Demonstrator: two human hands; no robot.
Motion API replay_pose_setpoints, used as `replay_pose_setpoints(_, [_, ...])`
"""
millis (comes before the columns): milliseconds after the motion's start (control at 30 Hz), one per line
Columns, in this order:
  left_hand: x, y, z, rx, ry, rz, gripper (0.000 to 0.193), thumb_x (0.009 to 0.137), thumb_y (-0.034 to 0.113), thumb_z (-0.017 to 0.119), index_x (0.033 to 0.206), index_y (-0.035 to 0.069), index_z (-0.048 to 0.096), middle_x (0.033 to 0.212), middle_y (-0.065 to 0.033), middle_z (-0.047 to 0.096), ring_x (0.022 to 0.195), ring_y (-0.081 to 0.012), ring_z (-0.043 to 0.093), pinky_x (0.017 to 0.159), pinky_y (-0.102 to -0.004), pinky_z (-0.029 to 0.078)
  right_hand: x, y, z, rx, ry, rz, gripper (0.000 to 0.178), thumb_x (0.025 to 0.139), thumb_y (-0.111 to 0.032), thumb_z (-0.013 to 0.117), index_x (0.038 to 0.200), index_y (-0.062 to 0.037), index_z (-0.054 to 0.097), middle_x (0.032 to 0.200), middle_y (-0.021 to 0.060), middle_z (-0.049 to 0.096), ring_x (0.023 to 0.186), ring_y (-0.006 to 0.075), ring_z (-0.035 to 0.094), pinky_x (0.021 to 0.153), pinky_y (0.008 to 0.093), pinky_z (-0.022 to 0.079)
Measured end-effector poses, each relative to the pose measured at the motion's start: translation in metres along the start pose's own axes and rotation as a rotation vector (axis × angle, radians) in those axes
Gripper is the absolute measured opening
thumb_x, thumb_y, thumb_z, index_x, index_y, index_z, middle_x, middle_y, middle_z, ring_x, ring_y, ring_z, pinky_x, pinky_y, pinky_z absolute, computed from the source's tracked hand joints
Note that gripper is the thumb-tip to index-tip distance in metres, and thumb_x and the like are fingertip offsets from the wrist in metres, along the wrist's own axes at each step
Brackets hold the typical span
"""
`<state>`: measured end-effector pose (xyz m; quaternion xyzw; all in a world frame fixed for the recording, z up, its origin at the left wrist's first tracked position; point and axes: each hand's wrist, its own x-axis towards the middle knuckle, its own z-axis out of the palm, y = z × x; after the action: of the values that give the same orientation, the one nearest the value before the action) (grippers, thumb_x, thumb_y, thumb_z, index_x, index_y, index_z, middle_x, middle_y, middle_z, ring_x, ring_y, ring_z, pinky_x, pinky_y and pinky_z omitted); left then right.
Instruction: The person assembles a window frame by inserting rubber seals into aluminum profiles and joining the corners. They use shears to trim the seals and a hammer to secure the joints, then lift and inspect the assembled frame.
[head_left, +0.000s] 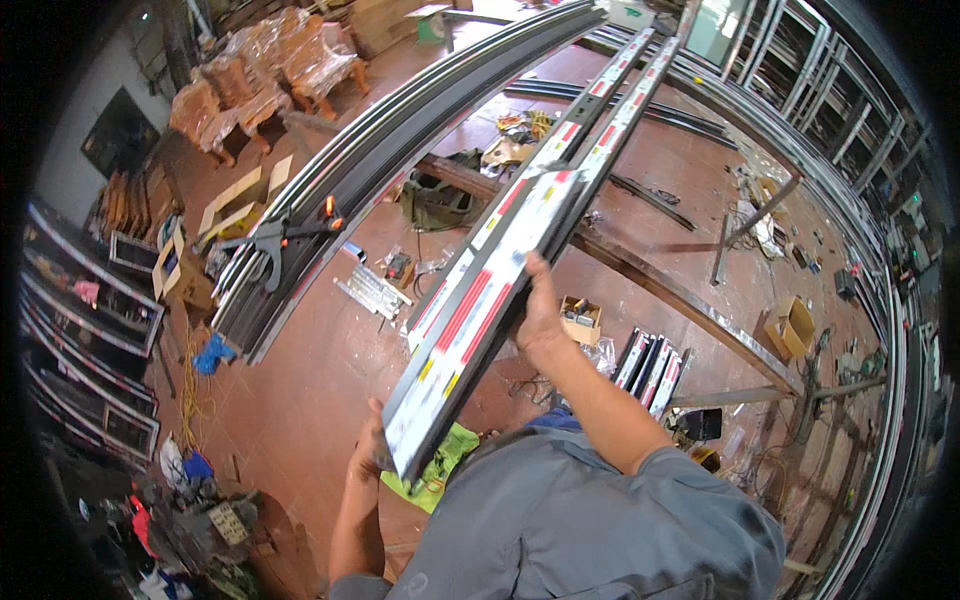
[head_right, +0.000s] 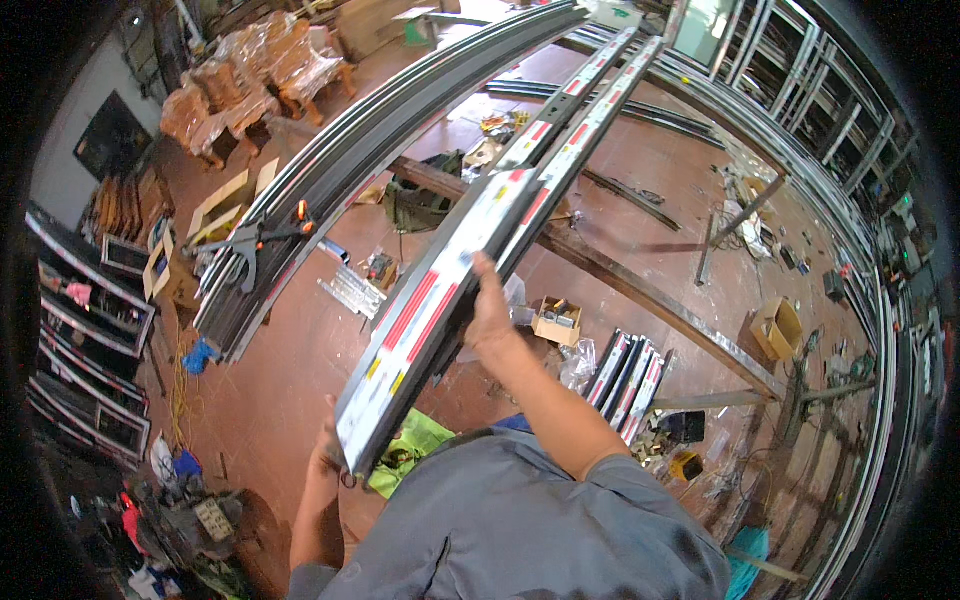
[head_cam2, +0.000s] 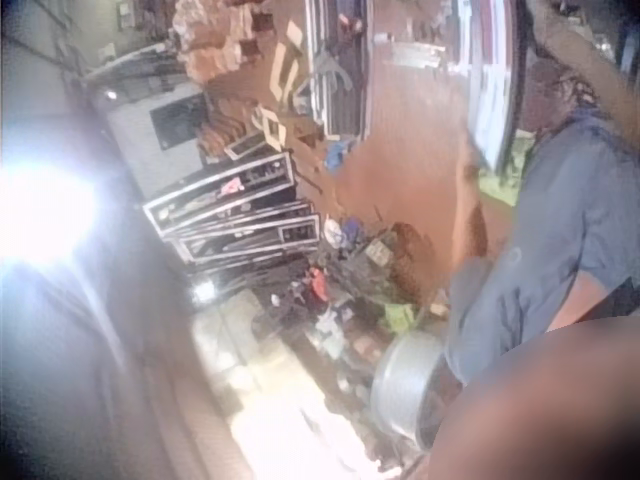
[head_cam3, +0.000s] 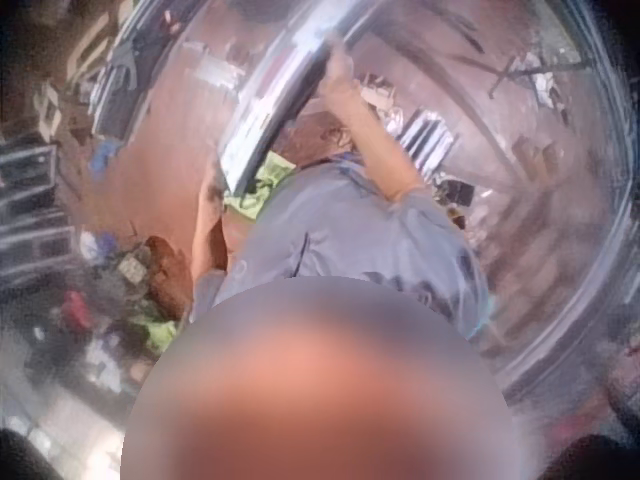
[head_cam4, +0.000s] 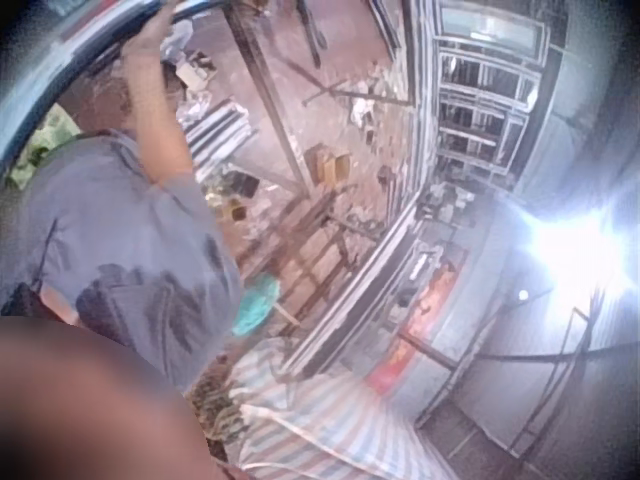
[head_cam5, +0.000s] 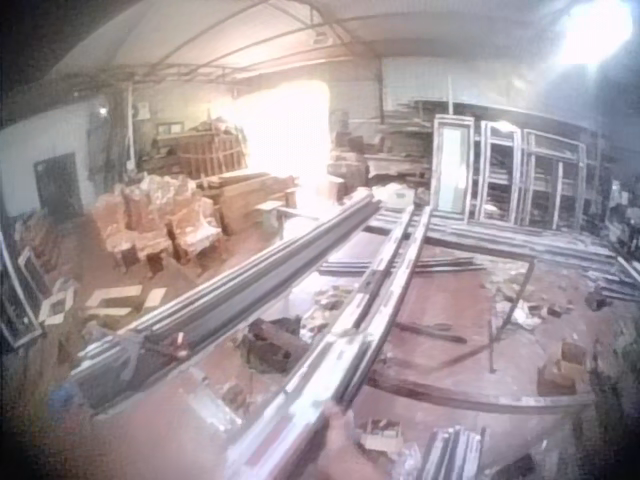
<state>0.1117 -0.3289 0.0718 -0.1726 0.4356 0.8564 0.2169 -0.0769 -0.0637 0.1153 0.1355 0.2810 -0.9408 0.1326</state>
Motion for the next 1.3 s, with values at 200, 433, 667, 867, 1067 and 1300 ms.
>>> replay_pose_setpoints(200, [-0.040, -0.019, -0.015, 0.640, 0.048, 0.184, 0.040, 0.108, 0.030, 0.057, 0.099, -0.004, 0.075, 0.074, -0.0035, 0.067, 0.071, -0.0127, 0.063, 0.068, -0.0300, 0.049, 0.051, -0.052, -0.029, -0.031, 0.052, -0.258, 0.081, 0.087, -0.058, 0.072, 0.147, -0.0067, 0.054, 0.141, 0.0126, 0.063, 0.129, 0.0342, 0.059, 0.116, 0.0481, 0.045])
replay_pose_setpoints(433, [-0.039, -0.028, 0.028, 0.591, 0.361, 0.324, 0.024, 0.100, 0.021, 0.072, 0.103, -0.002, 0.079, 0.075, 0.0018, 0.065, 0.070, -0.0060, 0.057, 0.063, -0.0254, 0.046, 0.057, -0.071, -0.049, -0.100, 0.131, -0.266, 0.084, 0.083, -0.057, 0.076, 0.150, -0.0120, 0.053, 0.145, 0.0081, 0.060, 0.132, 0.0315, 0.056, 0.113, 0.0512, 0.045])
replay_pose_setpoints(667, [-0.024, -0.036, 0.035, 0.573, 0.439, 0.298, 0.020, 0.095, 0.014, 0.075, 0.102, -0.004, 0.079, 0.080, -0.0022, 0.072, 0.074, -0.0072, 0.062, 0.065, -0.0263, 0.049, 0.055, -0.069, -0.048, -0.125, 0.089, -0.218, 0.082, 0.085, -0.055, 0.076, 0.150, -0.0117, 0.053, 0.143, 0.0080, 0.061, 0.132, 0.0314, 0.056, 0.112, 0.0500, 0.046])
replay_pose_setpoints(867, [-0.010, -0.047, 0.035, 0.472, 0.470, 0.199, 0.019, 0.096, 0.015, 0.076, 0.100, -0.003, 0.079, 0.078, -0.0009, 0.070, 0.070, -0.0070, 0.060, 0.065, -0.0257, 0.048, 0.072, -0.076, -0.066, -0.108, 0.049, -0.237, 0.082, 0.084, -0.054, 0.077, 0.150, -0.0117, 0.053, 0.143, 0.0084, 0.060, 0.132, 0.0316, 0.056, 0.112, 0.0499, 0.047])
replay_pose_setpoints(1067, [-0.004, -0.048, 0.043, 0.455, 0.481, 0.224, 0.018, 0.096, 0.016, 0.076, 0.100, -0.002, 0.078, 0.075, -0.0003, 0.069, 0.062, -0.0057, 0.055, 0.057, -0.0245, 0.042, 0.066, -0.071, -0.059, -0.111, 0.097, -0.201, 0.083, 0.085, -0.055, 0.077, 0.151, -0.0121, 0.052, 0.145, 0.0089, 0.059, 0.133, 0.0317, 0.056, 0.112, 0.0503, 0.047])
replay_pose_setpoints(1300, [0.005, -0.057, 0.043, 0.595, 0.585, 0.198, 0.018, 0.093, 0.015, 0.075, 0.094, -0.003, 0.079, 0.073, -0.0025, 0.071, 0.064, -0.0100, 0.061, 0.061, -0.0273, 0.048, 0.078, -0.065, -0.079, -0.022, 0.092, -0.107, 0.077, 0.088, -0.055, 0.071, 0.147, -0.0088, 0.054, 0.142, 0.0105, 0.061, 0.132, 0.0324, 0.057, 0.115, 0.0510, 0.044])
